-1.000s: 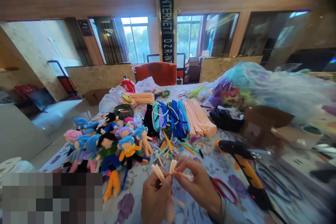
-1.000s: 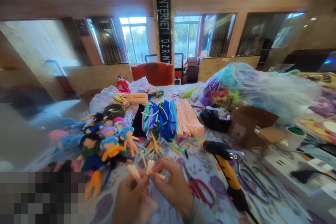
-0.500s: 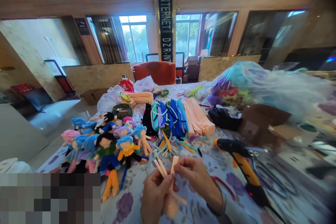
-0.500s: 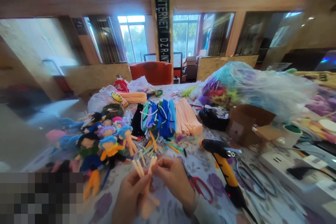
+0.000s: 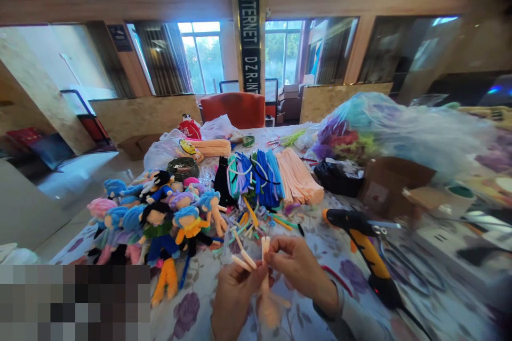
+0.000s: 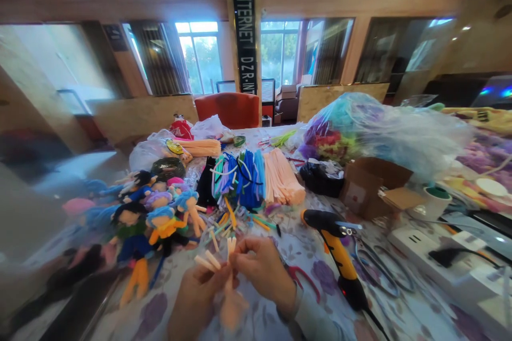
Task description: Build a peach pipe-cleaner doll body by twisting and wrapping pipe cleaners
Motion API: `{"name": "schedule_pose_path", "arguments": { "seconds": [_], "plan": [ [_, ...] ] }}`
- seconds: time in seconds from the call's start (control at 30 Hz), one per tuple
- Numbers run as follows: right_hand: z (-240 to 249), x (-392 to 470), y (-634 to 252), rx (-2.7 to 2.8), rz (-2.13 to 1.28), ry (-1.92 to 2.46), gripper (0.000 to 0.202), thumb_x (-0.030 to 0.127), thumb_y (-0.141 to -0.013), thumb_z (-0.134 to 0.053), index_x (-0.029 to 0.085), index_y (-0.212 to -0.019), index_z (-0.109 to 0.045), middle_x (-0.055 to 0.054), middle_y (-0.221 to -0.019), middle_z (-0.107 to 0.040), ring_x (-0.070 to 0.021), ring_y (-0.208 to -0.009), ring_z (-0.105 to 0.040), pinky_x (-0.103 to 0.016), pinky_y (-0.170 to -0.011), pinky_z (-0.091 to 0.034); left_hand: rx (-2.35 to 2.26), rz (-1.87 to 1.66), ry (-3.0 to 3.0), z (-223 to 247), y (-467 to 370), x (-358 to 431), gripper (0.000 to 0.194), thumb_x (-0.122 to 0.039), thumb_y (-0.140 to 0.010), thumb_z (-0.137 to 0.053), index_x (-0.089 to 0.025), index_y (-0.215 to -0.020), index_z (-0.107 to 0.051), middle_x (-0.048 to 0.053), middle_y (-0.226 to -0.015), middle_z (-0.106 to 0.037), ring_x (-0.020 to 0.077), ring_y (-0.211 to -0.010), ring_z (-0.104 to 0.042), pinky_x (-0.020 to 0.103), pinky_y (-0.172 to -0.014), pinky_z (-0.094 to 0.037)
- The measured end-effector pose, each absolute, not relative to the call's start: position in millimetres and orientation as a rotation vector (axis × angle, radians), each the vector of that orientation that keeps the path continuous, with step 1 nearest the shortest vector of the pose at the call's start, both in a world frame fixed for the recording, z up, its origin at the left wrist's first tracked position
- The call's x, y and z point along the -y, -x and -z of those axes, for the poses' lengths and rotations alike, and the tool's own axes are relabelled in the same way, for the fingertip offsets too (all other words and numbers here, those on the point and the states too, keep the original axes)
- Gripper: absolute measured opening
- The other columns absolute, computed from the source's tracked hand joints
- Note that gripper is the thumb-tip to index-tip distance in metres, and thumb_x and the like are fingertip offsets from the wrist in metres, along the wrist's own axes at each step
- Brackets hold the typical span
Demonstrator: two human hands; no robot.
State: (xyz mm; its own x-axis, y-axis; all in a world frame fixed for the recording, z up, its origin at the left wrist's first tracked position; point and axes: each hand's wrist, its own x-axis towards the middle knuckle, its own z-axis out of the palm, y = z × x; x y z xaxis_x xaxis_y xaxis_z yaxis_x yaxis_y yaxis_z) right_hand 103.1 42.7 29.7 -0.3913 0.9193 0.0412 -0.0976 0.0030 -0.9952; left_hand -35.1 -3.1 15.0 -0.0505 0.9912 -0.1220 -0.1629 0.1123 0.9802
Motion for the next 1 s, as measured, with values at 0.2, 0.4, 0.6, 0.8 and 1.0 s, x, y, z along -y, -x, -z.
{"name": "schedule_pose_path", "arguments": {
  "seconds": [0.2,0.4,0.6,0.8,1.0],
  "plan": [
    [-34,-43,-104,1.447,-1.589,0.907,0.020,0.030,-0.074,-0.064,0.017,-0.060,-0.066,0.003,-0.052,-0.061,-0.0059,-0.035,-0.044,-0.018,-0.036,-0.032,-1.132,-1.336,-0.865,-14,34,1,0.029,-0.036,-0.067,-0.073,-0.013,-0.084,-0.070,0.001,-0.056,-0.064,0.0130,-0.052,-0.057,0.021,-0.047,-0.043],
    [-36,-43,-106,1.475,-1.438,0.947,0.024,0.036,-0.075,-0.063,0.016,-0.063,-0.068,0.002,-0.056,-0.060,-0.0067,-0.039,-0.044,-0.018,-0.040,-0.034,-1.237,-1.384,-0.718,-25,32,-1,0.025,-0.033,-0.062,-0.075,-0.013,-0.076,-0.068,-0.002,-0.053,-0.062,0.0109,-0.043,-0.053,0.019,-0.037,-0.039],
    [-32,-45,-108,1.511,-1.313,0.962,0.035,0.039,-0.080,-0.056,0.016,-0.055,-0.064,0.001,-0.050,-0.056,-0.0104,-0.045,-0.051,-0.021,-0.044,-0.037,-1.277,-1.423,-0.653,-25,34,-1,0.025,-0.036,-0.059,-0.075,-0.014,-0.067,-0.066,-0.003,-0.048,-0.058,0.0107,-0.040,-0.051,0.020,-0.038,-0.040],
    [-32,-44,-108,1.696,-1.041,1.006,0.020,0.031,-0.080,-0.060,0.018,-0.069,-0.069,0.000,-0.060,-0.064,-0.0152,-0.060,-0.059,-0.024,-0.058,-0.042,-1.265,-1.438,-0.644,-23,35,-4,0.022,-0.034,-0.059,-0.075,-0.015,-0.064,-0.065,-0.004,-0.048,-0.058,0.0105,-0.039,-0.051,0.020,-0.037,-0.041],
    [-35,-42,-106,1.849,-0.893,1.027,0.016,0.021,-0.078,-0.059,0.016,-0.066,-0.068,-0.002,-0.063,-0.065,-0.0148,-0.061,-0.058,-0.024,-0.060,-0.041,-1.266,-1.417,-0.657,-24,35,-3,0.023,-0.033,-0.058,-0.076,-0.013,-0.067,-0.067,-0.002,-0.047,-0.060,0.0107,-0.040,-0.051,0.020,-0.037,-0.040]
  ]
}}
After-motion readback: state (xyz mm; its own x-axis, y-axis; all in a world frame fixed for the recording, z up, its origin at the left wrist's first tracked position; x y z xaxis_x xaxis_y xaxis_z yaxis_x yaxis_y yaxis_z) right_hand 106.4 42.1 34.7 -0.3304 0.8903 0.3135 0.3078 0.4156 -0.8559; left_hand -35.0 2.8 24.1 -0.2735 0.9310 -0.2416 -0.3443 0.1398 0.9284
